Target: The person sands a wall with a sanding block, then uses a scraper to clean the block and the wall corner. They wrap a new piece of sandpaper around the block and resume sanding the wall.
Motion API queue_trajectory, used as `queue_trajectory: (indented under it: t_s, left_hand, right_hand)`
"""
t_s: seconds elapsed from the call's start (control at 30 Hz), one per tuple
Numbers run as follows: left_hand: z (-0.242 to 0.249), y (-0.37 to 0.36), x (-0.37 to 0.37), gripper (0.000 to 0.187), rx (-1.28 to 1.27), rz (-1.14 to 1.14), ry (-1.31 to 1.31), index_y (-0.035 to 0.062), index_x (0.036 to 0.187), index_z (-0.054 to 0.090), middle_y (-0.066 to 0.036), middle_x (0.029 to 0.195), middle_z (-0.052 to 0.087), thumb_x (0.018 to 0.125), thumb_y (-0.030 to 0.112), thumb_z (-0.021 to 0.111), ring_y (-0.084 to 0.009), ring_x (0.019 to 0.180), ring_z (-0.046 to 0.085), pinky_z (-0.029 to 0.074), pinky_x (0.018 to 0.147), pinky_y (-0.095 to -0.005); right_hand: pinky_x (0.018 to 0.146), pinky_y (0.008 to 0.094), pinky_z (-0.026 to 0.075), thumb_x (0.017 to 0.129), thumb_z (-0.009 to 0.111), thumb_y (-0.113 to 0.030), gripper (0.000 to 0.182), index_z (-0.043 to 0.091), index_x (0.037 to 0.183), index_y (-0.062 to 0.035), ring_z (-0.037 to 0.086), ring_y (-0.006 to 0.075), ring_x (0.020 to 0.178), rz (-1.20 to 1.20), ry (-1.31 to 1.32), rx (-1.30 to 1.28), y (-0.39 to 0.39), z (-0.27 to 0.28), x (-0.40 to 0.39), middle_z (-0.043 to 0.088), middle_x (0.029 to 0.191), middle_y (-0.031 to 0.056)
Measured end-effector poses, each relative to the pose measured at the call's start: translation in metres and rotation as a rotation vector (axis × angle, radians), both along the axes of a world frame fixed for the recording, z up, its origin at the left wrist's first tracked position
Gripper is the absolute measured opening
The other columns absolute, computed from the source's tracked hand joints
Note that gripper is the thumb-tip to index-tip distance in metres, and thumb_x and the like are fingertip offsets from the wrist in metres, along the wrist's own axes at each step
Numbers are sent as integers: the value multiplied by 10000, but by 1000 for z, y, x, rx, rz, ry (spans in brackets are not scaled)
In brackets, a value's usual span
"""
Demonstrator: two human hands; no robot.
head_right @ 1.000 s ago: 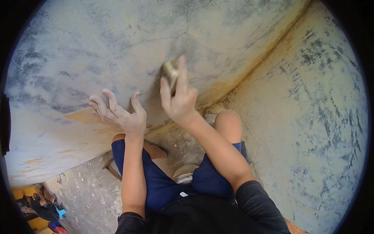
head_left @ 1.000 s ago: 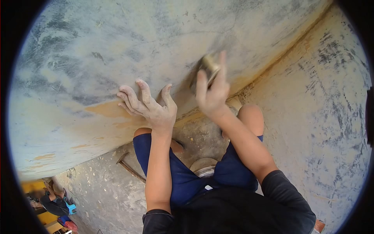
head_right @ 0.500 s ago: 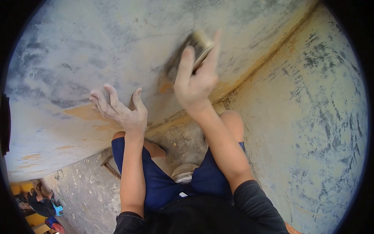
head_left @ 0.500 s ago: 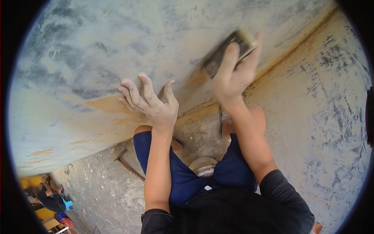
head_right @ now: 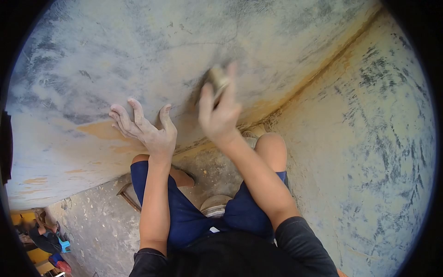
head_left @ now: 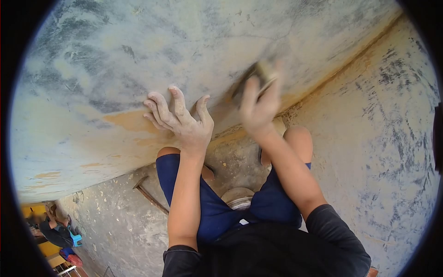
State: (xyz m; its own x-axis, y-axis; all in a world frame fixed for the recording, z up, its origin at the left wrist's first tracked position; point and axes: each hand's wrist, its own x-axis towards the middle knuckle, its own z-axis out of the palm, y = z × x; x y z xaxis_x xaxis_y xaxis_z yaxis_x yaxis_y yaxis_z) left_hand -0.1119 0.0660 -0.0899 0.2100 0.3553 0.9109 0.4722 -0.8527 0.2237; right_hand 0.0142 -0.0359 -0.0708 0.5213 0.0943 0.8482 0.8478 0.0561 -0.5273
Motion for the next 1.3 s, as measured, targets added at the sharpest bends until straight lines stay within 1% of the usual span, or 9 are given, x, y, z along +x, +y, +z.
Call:
queue_trajectory:
  t_s: [0.3,0.43,0.5,0.57,0.8,0.9,1.03,1.2,1.3]
  left_hand:
    - [0,-1,-1,774,-5,9,8,63,1519,372,-235,1610,175,900,343,742,-396,1536,22,-13,1218,-553]
    - [1,-3,2,774,-2,8,6,63,1518,372,-228,1610,171,900,349,741,-395,1536,24,-17,1218,-552]
    - [3,-3,0,772,-10,-17,-4,63,1518,371,-232,1611,170,903,349,739,-395,1536,21,-26,1216,-554]
    - [1,-3,-3,775,-14,1,20,62,1520,369,-235,1613,167,903,349,740,-396,1536,19,-30,1216,-553]
    - [2,-2,-1,782,-1,2,10,62,1529,357,-227,1617,164,904,338,738,-399,1536,10,-29,1218,-550]
    - [3,-2,-1,771,-12,-19,-2,59,1525,363,-233,1618,163,907,330,735,-395,1538,12,-28,1218,-551]
    - [1,-1,2,768,-10,-20,-19,58,1523,370,-234,1619,164,904,327,738,-387,1539,15,-27,1218,-551]
    - [1,-3,0,771,-15,3,6,59,1521,371,-229,1618,165,901,325,742,-388,1539,13,-24,1218,-552]
    - [2,-2,-2,772,-11,4,20,56,1520,372,-236,1620,167,899,326,745,-389,1538,17,-24,1217,-553]
  right_hand:
    - [662,254,548,1001,551,-121,601,300,1505,92,667,164,791,74,277,257,0,54,10,641,1158,226]
    - [548,285,518,996,557,-100,536,362,1432,143,675,181,667,11,-56,-201,-4,6,-7,692,1005,219]
    - [841,294,498,1015,533,-107,480,401,1443,67,608,191,962,-34,5,53,-1,39,14,611,1097,145]
    - [844,285,498,1027,523,-134,463,411,1428,68,606,186,959,66,271,111,-9,57,16,611,1085,136]
    - [519,297,502,1003,562,-132,585,327,1473,123,619,180,587,1,-64,-94,-5,-1,6,701,999,213]
    - [807,284,532,1009,537,-128,570,317,1467,132,655,223,911,86,282,233,-8,70,18,633,1206,236]
    - [795,276,538,1012,524,-127,542,335,1459,114,655,217,936,153,408,228,-4,44,9,619,1202,243]
    - [549,294,512,1015,539,-135,549,339,1469,99,642,163,666,-50,-124,19,5,30,12,674,975,157]
    - [704,309,501,1021,524,-137,513,360,1447,98,630,192,816,-42,-26,37,1,41,4,648,1062,171]
